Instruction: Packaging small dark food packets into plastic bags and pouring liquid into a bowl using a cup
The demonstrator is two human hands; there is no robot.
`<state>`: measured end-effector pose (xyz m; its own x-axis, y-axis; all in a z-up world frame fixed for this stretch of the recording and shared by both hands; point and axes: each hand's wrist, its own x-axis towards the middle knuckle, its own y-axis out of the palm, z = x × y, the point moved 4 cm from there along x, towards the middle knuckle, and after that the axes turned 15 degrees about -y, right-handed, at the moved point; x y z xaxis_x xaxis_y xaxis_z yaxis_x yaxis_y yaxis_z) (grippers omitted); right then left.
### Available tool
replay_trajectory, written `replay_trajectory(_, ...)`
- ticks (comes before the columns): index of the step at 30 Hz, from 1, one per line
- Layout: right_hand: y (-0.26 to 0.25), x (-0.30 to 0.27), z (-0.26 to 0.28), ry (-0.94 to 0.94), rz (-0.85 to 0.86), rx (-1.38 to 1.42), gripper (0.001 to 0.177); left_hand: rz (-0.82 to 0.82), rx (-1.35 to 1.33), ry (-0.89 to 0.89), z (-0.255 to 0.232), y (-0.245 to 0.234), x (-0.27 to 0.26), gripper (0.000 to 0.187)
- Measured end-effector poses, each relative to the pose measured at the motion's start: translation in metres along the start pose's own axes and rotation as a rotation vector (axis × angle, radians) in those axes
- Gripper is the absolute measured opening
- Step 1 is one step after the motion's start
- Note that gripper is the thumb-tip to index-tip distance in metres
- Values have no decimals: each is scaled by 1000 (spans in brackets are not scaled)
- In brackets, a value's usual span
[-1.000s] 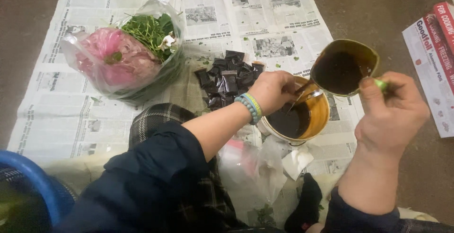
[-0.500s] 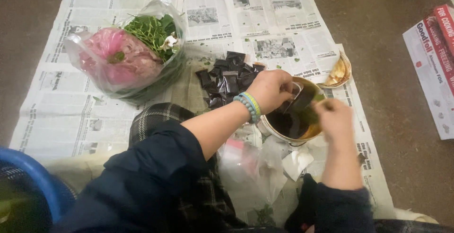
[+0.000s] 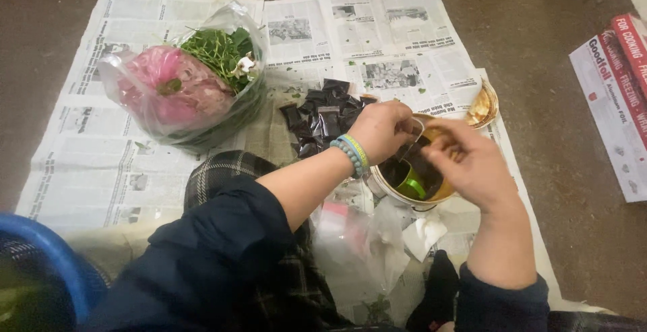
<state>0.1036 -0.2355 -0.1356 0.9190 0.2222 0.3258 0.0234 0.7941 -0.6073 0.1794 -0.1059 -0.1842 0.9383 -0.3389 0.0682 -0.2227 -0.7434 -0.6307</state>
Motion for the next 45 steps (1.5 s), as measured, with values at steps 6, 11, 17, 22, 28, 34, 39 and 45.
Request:
replay_trajectory(6,15,-3,0,73,-24,-25,32,24,-33,31,-13,-8,-18,7)
replay_trajectory(11,14,-4,7,67,-9,-57,30,12,-73,51,-18,-17,-27,7)
replay_trajectory(17,15,-4,17,-9,-49,-44,23,-3,-111,68,-20,-25,-33,10)
replay_trajectory(22,4,-7,13,-31,-104,-21,16,-8,-213,76,-39,-45,-48,16)
replay_trajectory(28,-12,-13,6,34,-152,-25,10,544,-821,273,-85,-66,-117,32)
replay_trajectory(34,-6,-10,26,-59,-68,-115,8,1027,-1212,234,-112,-86,-167,23)
replay_trajectory(39,-6,-10,31,-35,-92,-92,8,753,-944,359,-118,-101,-165,19)
replay_trajectory(45,-15,-7,56,-106,-70,-8,9,475,-667,499,-127,-111,-147,16)
